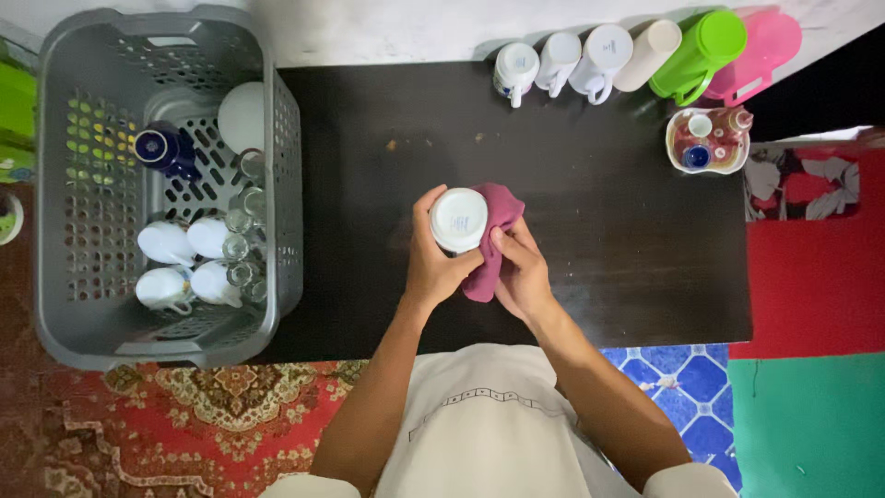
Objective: The person removes cups one at a time from a dish basket, wipes each one with a cloth, and places them onto the table.
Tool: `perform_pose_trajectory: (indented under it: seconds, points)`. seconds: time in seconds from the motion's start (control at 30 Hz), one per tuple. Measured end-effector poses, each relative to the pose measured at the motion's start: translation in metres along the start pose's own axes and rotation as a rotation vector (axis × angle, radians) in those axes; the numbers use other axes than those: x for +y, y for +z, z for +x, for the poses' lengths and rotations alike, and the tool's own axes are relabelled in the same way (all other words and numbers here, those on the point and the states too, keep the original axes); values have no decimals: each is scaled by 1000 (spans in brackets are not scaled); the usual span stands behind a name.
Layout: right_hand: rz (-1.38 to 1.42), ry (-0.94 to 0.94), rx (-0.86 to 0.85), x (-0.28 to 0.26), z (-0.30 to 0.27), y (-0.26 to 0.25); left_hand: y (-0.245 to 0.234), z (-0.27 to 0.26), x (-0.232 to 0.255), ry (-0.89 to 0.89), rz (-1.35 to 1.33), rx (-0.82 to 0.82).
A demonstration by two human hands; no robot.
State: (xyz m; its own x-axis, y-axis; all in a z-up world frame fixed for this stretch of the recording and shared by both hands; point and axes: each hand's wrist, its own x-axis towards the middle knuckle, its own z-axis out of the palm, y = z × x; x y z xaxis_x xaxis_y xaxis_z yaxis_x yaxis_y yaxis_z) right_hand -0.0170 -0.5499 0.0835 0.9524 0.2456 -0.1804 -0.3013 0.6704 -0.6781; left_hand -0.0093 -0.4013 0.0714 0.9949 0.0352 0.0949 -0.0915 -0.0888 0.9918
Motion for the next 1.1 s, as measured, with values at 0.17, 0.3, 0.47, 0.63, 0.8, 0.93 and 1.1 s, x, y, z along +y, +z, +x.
perform_pose_trajectory:
  seconds: [0.17, 0.3, 0.47, 0.63, 0.8, 0.93, 1.1]
  points:
    - [-9, -19, -6, -3, 0, -3, -1, 0, 2, 49, -93, -24]
    - [32, -54, 69, -6, 1, 3, -1, 1, 1, -39, -5, -78]
    - [1, -25, 120, -20, 5, 7, -5, 1, -2, 17, -123, -161]
    - [-5, 71, 184, -26, 12, -2, -15, 2, 0, 85, -176, -267]
    - [-76, 100, 226, -20, 24, -17, -16, 5, 12, 272, 58, -423]
    - [7, 123, 252, -33, 17, -2, -17, 19, 15, 27, -94, -455]
    - [-9, -21, 147, -37, 2, 10, -19, 25, 20, -6, -172, -377]
